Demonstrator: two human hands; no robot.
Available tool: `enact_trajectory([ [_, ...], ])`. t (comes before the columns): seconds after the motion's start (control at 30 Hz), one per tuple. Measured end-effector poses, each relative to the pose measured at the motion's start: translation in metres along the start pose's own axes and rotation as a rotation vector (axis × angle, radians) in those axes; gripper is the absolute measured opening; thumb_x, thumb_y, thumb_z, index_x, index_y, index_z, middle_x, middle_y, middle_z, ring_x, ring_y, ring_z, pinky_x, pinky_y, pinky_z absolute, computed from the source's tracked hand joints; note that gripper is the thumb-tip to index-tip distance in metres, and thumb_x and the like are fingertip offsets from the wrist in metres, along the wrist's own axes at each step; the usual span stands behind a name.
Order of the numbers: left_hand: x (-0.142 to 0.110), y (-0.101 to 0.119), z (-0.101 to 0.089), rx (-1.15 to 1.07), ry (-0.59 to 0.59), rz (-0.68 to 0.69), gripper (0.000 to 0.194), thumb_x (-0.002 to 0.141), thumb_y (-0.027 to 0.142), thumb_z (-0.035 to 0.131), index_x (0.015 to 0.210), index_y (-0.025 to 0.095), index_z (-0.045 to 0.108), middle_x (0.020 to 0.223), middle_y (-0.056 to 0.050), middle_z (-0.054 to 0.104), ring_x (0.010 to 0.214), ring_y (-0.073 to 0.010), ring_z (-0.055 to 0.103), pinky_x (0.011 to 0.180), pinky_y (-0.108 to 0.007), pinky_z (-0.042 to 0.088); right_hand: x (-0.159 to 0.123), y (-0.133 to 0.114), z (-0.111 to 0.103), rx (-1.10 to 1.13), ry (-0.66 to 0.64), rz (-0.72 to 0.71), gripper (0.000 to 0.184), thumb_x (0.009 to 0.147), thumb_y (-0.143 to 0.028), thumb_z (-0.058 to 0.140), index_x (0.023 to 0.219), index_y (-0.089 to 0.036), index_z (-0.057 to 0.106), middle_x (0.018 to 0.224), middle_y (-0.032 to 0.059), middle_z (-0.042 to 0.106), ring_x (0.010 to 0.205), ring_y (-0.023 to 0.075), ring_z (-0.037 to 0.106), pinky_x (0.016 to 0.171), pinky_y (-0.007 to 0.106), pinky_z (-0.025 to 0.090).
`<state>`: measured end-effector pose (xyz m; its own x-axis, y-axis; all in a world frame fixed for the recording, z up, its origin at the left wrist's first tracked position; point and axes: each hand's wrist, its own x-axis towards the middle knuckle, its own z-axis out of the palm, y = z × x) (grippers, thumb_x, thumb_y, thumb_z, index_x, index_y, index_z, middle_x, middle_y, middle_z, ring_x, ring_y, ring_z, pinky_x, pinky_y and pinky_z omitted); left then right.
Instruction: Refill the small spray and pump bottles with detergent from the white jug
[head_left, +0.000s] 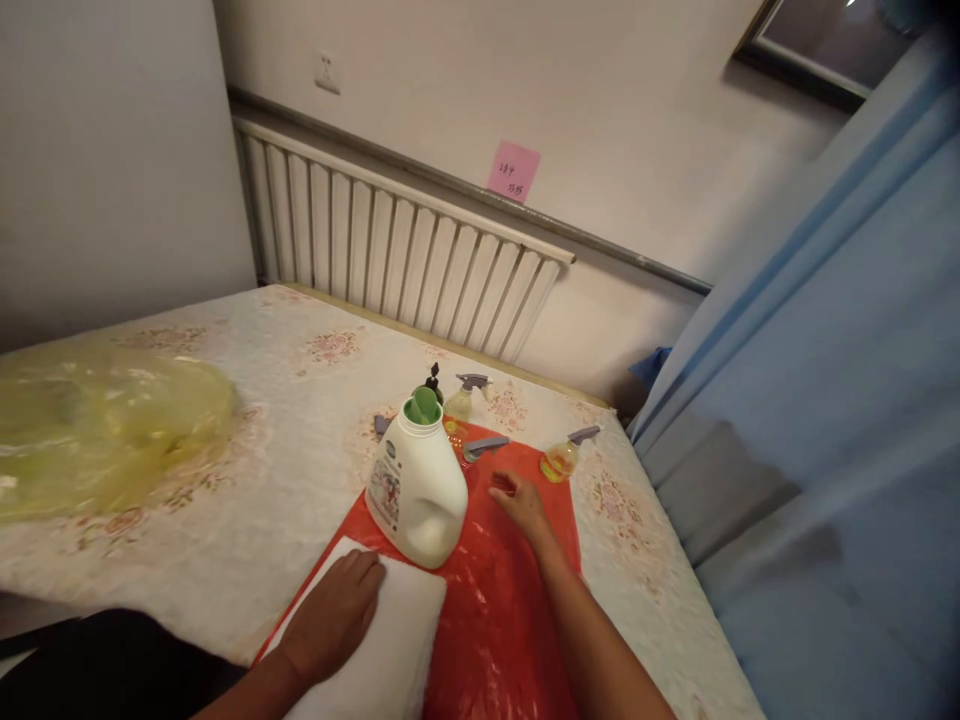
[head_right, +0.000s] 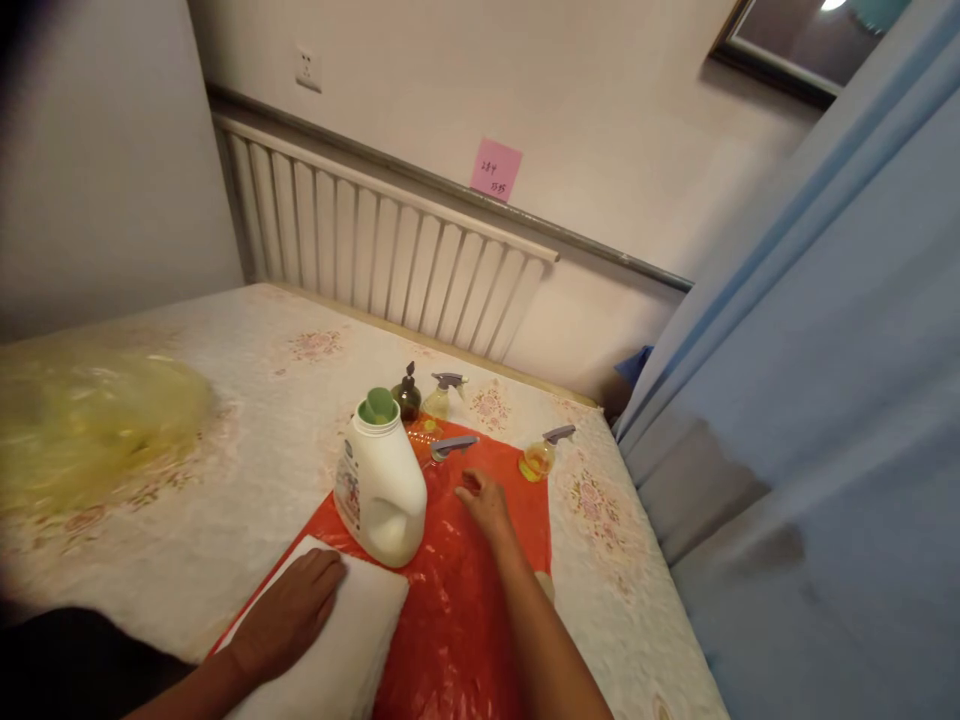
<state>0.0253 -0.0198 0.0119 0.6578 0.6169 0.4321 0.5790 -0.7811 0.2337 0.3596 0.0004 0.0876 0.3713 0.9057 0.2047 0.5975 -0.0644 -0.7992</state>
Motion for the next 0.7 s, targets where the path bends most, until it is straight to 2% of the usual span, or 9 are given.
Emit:
enact_trajectory([
  [0.07, 0.000, 0.002, -0.001, 0.005, -0.002, -0.009, 0.019, 0.088, 0.009, 0.045, 0.097, 0.019, 0.059, 0.101, -0.008, 0.060, 0.093, -0.0245, 0.054, 0.087, -0.042, 0.047, -0.001, -0.011, 0.018, -0.006, 0.035, -0.013, 0.044, 0.069, -0.033, 0.069, 0.111, -0.019, 0.069, 0.116, 0.0102, 0.073, 0.105, 0.0272, 0.069, 0.089, 0.039, 0.055],
  [0.13, 0.000, 0.003, -0.002, 0.002, -0.014, -0.018, 0.018, 0.088, 0.009, 0.045, 0.095, 0.018, 0.059, 0.100, -0.008, 0.059, 0.092, -0.0242, 0.053, 0.087, -0.042, 0.047, 0.002, -0.020, 0.032, -0.025, 0.072, -0.011, 0.050, 0.071, -0.038, 0.069, 0.117, -0.019, 0.066, 0.120, 0.0111, 0.071, 0.109, 0.0286, 0.066, 0.092, 0.041, 0.053],
  [0.23, 0.001, 0.005, -0.005, -0.004, -0.039, -0.030, 0.018, 0.089, 0.010, 0.044, 0.093, 0.018, 0.059, 0.099, -0.008, 0.059, 0.091, -0.0245, 0.052, 0.086, -0.042, 0.047, 0.009, -0.032, 0.046, -0.065, 0.102, -0.004, 0.046, 0.075, -0.042, 0.065, 0.115, -0.020, 0.065, 0.115, 0.0086, 0.072, 0.105, 0.0270, 0.067, 0.092, 0.039, 0.051],
  [0.33, 0.001, 0.006, -0.005, -0.012, -0.045, -0.047, 0.018, 0.088, 0.010, 0.043, 0.092, 0.018, 0.059, 0.099, -0.009, 0.059, 0.092, -0.0249, 0.052, 0.087, -0.043, 0.046, 0.014, -0.041, 0.055, -0.118, 0.121, 0.019, 0.038, 0.078, -0.044, 0.061, 0.105, -0.019, 0.067, 0.103, 0.0084, 0.075, 0.093, 0.0259, 0.069, 0.083, 0.034, 0.050],
  [0.5, 0.000, 0.004, -0.003, -0.028, -0.060, -0.058, 0.017, 0.088, 0.011, 0.044, 0.093, 0.019, 0.058, 0.101, -0.009, 0.059, 0.092, -0.0256, 0.051, 0.087, -0.042, 0.045, 0.012, -0.051, 0.062, -0.183, 0.136, 0.040, 0.035, 0.077, -0.048, 0.061, 0.094, -0.019, 0.069, 0.084, 0.0067, 0.076, 0.076, 0.0240, 0.068, 0.067, 0.028, 0.048],
  [0.7, -0.002, 0.006, -0.005, -0.062, -0.063, -0.078, 0.019, 0.086, 0.010, 0.043, 0.093, 0.020, 0.059, 0.102, -0.008, 0.059, 0.094, -0.0271, 0.052, 0.088, -0.043, 0.043, 0.004, -0.053, 0.051, -0.182, 0.197, 0.034, 0.041, 0.078, -0.052, 0.056, 0.094, -0.017, 0.072, 0.085, 0.0094, 0.077, 0.079, 0.0269, 0.070, 0.070, 0.031, 0.049],
])
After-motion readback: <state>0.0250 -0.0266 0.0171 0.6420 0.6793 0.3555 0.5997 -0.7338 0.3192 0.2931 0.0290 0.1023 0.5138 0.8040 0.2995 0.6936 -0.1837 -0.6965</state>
